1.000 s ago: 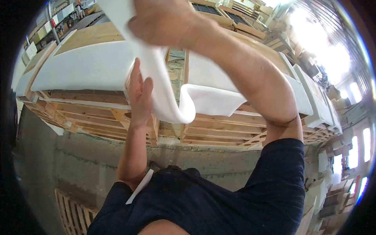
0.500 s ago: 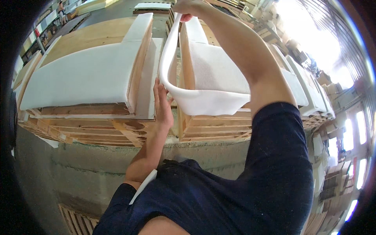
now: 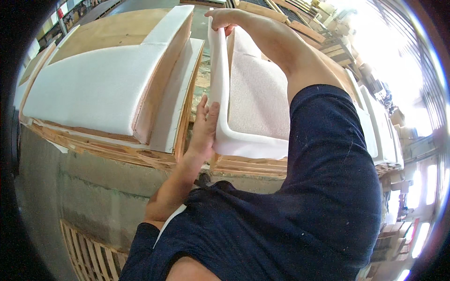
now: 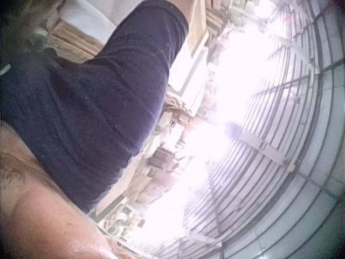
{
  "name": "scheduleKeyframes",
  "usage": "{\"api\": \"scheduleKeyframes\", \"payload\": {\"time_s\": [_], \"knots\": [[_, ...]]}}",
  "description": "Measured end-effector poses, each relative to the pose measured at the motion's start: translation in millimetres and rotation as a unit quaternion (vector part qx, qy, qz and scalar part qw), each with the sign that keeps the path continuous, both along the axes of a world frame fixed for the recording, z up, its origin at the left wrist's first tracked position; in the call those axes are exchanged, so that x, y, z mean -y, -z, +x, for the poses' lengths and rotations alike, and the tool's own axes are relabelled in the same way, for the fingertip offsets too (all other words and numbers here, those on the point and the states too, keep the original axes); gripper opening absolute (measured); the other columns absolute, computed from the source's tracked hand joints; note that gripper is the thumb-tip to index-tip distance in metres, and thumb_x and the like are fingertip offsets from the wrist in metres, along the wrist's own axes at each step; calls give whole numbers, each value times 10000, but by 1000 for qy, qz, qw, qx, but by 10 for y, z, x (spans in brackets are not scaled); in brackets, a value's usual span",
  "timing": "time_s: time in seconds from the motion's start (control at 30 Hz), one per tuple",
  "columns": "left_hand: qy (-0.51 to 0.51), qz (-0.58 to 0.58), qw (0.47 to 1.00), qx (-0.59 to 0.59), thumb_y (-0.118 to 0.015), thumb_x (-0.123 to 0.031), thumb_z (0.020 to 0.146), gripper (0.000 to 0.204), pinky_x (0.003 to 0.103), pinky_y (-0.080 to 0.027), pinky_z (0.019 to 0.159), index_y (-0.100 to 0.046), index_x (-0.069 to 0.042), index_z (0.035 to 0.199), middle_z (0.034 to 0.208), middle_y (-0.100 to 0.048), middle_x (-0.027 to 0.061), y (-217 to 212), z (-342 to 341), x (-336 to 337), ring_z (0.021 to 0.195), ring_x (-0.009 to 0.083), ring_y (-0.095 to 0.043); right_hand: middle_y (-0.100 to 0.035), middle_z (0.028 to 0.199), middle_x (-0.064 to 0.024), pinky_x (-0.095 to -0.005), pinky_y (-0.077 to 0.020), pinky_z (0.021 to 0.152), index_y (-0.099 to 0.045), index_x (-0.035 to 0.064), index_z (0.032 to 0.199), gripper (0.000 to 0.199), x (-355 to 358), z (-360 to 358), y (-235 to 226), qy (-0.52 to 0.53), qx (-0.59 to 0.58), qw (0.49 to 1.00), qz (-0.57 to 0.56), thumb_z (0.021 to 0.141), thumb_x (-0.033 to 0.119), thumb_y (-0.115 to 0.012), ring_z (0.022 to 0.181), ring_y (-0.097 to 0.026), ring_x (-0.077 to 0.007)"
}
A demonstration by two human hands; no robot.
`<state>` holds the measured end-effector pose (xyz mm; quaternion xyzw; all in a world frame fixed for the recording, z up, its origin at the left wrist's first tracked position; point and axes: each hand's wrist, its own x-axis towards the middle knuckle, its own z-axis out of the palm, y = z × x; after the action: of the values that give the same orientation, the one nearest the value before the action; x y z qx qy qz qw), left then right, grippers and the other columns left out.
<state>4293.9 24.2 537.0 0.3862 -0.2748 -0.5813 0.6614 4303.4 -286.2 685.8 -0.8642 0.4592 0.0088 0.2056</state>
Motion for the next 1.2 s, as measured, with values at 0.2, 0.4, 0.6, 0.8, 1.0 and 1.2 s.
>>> {"api": "scheduleKeyframes", "payload": {"time_s": [0.2, 0.4, 0.6, 0.8, 1.0, 1.2], "knots": [[-13, -88, 973, 213, -409, -708, 870, 956, 485, -228, 1122, -155, -35, 1499, 1490, -64, 347, -159, 8, -77, 1417, 446, -105, -447, 1363, -206, -451, -617, 644, -441, 153, 1407, 703, 215, 147, 203, -51, -19, 998, -33, 741, -24, -580, 1083, -586, -371], [31, -110, 971, 211, -438, -640, 878, 931, 471, -92, 1148, -134, -23, 1506, 1500, -48, 366, -116, -8, 44, 1431, 450, -35, -583, 1212, -160, -376, -584, 618, -593, 117, 1259, 547, 259, 192, 130, -74, -131, 986, -77, 724, 21, -647, 971, -639, -301], [102, -86, 972, 194, -453, -641, 853, 969, 477, -77, 1145, -105, -20, 1510, 1505, -86, 356, -134, 2, 200, 1440, 426, -21, -646, 1112, -155, -413, -522, 822, -651, 119, 1174, 504, 407, -74, 85, -129, -171, 964, -159, 672, 116, -697, 1010, -624, -306], [104, -77, 975, 179, -468, -618, 848, 972, 463, -93, 1148, -106, -3, 1507, 1522, -97, 323, -199, 57, 612, 1446, 402, -31, -688, 1068, -101, -389, -535, 810, -687, 116, 1116, 473, 378, -97, 1, -123, -239, 945, -187, 651, 187, -740, 975, -652, -269], [97, -69, 982, 144, -475, -570, 874, 920, 411, -156, 1142, -134, 10, 1500, 1530, -138, 280, -188, 76, 1109, 1432, 392, -123, -699, 1006, -104, -395, -532, 768, -724, 105, 1027, 405, 351, -58, -53, -164, -313, 908, -224, 642, 214, -783, 935, -660, -280], [74, -88, 988, 107, -391, -519, 938, 807, 392, -246, 1111, -152, 16, 1492, 1474, -273, 268, -154, 83, 1170, 1364, 357, -297, -698, 986, -125, -391, -530, 788, -721, 67, 1007, 390, 323, 0, -77, -193, -354, 883, -241, 657, 231, -770, 957, -656, -290]]}}
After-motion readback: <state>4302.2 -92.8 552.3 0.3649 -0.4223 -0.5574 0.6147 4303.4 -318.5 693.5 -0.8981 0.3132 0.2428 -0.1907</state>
